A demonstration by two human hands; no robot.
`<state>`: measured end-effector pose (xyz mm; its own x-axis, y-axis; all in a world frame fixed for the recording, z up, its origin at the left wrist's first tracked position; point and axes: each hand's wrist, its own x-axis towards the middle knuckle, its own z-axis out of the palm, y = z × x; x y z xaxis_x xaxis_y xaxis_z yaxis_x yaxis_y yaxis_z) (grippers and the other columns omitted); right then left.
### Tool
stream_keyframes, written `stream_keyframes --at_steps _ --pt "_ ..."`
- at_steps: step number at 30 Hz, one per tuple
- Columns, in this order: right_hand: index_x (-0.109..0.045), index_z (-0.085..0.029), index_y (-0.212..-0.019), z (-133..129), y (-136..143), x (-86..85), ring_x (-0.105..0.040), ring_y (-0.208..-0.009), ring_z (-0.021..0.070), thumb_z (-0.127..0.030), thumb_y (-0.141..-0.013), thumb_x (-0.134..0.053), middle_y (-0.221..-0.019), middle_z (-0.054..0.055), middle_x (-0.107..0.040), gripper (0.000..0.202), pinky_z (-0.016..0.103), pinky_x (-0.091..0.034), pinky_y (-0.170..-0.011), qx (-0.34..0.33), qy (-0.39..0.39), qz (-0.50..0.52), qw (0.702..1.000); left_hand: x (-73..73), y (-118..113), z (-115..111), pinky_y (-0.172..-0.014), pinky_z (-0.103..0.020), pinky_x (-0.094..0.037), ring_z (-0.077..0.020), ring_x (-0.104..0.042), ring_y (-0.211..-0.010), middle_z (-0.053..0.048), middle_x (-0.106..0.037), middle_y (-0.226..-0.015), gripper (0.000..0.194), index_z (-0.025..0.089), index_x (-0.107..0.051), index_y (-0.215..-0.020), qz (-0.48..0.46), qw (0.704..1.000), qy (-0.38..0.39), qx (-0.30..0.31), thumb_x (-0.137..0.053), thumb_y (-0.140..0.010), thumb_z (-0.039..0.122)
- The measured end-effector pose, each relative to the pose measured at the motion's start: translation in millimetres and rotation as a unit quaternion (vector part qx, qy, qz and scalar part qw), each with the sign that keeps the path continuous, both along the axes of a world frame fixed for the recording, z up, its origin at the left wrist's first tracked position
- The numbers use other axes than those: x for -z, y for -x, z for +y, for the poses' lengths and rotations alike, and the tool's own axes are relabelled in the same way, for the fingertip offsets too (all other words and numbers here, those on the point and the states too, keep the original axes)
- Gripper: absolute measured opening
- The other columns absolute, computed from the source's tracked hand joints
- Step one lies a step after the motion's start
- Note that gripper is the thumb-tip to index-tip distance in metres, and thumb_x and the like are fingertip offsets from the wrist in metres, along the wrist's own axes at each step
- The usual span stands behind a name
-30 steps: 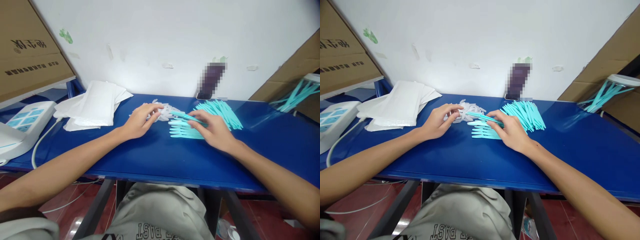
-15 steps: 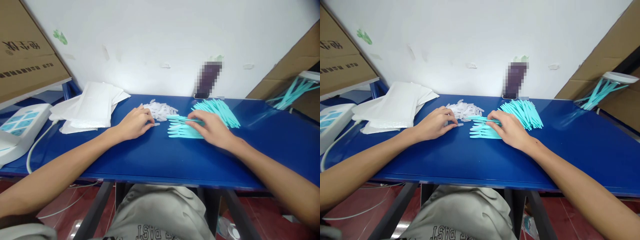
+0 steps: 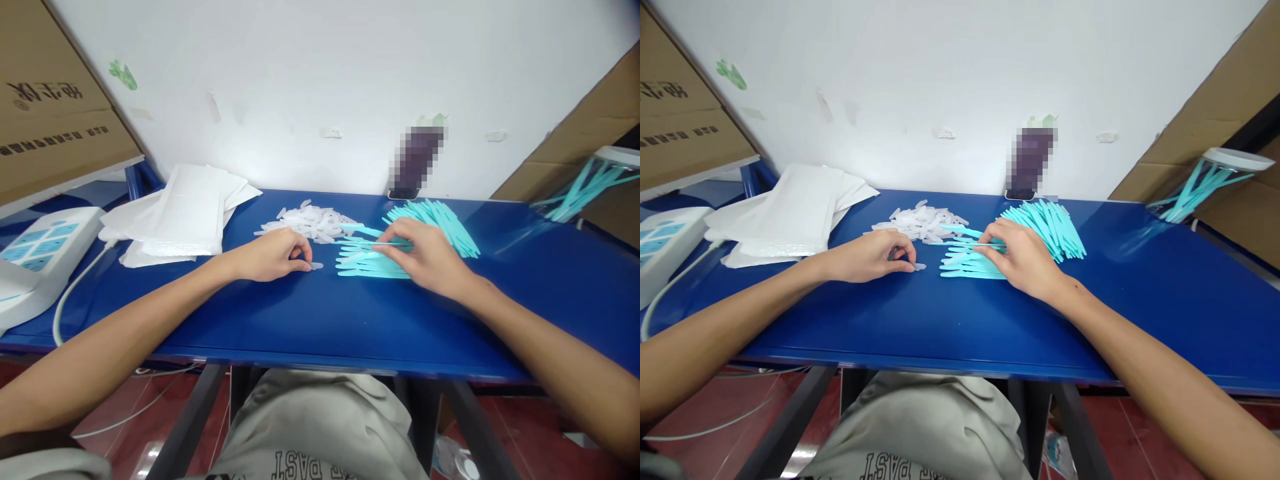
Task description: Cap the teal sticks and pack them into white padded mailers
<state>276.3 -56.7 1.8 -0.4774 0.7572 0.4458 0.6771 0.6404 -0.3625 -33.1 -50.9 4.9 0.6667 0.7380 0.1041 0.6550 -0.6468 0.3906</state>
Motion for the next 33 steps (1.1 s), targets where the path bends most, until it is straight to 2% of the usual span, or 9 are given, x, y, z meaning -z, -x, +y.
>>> stream_keyframes --at_steps 2,6,9,16,24,28,33 --pt "-0.065 -0.022 -0.084 0 0 0.5 -0.06 -0.074 0.0202 -0.04 -0.095 -0.061 -0.086 0.006 -0.066 0.021 0.034 -0.043 -0.066 0.001 0.001 0.001 1.0 0.0 -1 -1 -0.058 -0.026 -0.039 -0.0155 -0.055 -0.063 -0.001 -0.06 -0.071 0.025 0.019 -0.071 -0.087 -0.003 1.0 -0.022 0.002 -0.064 -0.092 0.042" --pt "-0.065 -0.022 -0.085 1 -1 1.4 -0.061 -0.074 0.0198 -0.041 -0.095 -0.061 -0.088 0.006 -0.068 0.022 0.033 -0.043 -0.065 -0.001 0.012 -0.001 1.0 6.6 -6 -2 -0.071 -0.029 -0.043 -0.0179 -0.06 -0.079 -0.004 -0.067 -0.088 0.022 0.018 -0.064 -0.092 -0.067 0.987 -0.144 -0.036 -0.057 -0.098 0.037" --pt "-0.064 -0.022 -0.086 1 -1 2.0 -0.061 -0.074 0.0194 -0.042 -0.096 -0.06 -0.089 0.005 -0.069 0.022 0.032 -0.043 -0.064 0.002 0.012 0.005 1.0 12.0 -8 -2 -0.07 -0.027 -0.043 -0.0153 -0.062 -0.077 -0.003 -0.069 -0.09 0.018 0.018 -0.063 -0.096 -0.122 0.974 -0.186 -0.05 -0.057 -0.099 0.035" --pt "-0.064 -0.022 -0.087 -1 0 1.5 -0.062 -0.074 0.0194 -0.041 -0.096 -0.06 -0.089 0.005 -0.069 0.022 0.033 -0.044 -0.064 -0.002 0.007 0.007 1.0 15.0 -10 -6 -0.067 -0.025 -0.045 -0.0127 -0.063 -0.07 -0.002 -0.073 -0.088 0.018 0.018 -0.066 -0.097 -0.183 0.961 -0.204 -0.031 -0.058 -0.1 0.034" --pt "-0.064 -0.022 -0.086 -1 1 1.9 -0.062 -0.072 0.02 -0.04 -0.095 -0.061 -0.089 0.006 -0.07 0.02 0.033 -0.043 -0.063 -0.004 0.011 0.004 1.0 14.4 -13 -8 -0.069 -0.026 -0.047 -0.013 -0.062 -0.07 -0.005 -0.074 -0.089 0.026 0.018 -0.067 -0.098 -0.185 0.959 -0.214 -0.014 -0.054 -0.102 0.04" --pt "-0.064 -0.022 -0.085 -4 3 -1.3 -0.061 -0.071 0.0193 -0.04 -0.095 -0.061 -0.087 0.005 -0.069 0.021 0.032 -0.043 -0.062 -0.006 0.01 0.012 1.0 13.2 -14 -10 -0.07 -0.026 -0.047 -0.014 -0.063 -0.072 -0.005 -0.073 -0.088 0.022 0.018 -0.067 -0.096 -0.172 0.957 -0.234 -0.013 -0.056 -0.101 0.036" --pt "-0.063 -0.022 -0.084 -11 13 -3.4 -0.062 -0.076 0.0207 -0.039 -0.095 -0.062 -0.086 0.006 -0.069 0.02 0.033 -0.045 -0.063 -0.03 0.013 0.041 0.999 13.6 -23 -16 -0.07 -0.026 -0.05 -0.0148 -0.065 -0.075 -0.005 -0.073 -0.084 0.015 0.018 -0.068 -0.096 -0.207 0.945 -0.252 0.039 -0.058 -0.1 0.028"
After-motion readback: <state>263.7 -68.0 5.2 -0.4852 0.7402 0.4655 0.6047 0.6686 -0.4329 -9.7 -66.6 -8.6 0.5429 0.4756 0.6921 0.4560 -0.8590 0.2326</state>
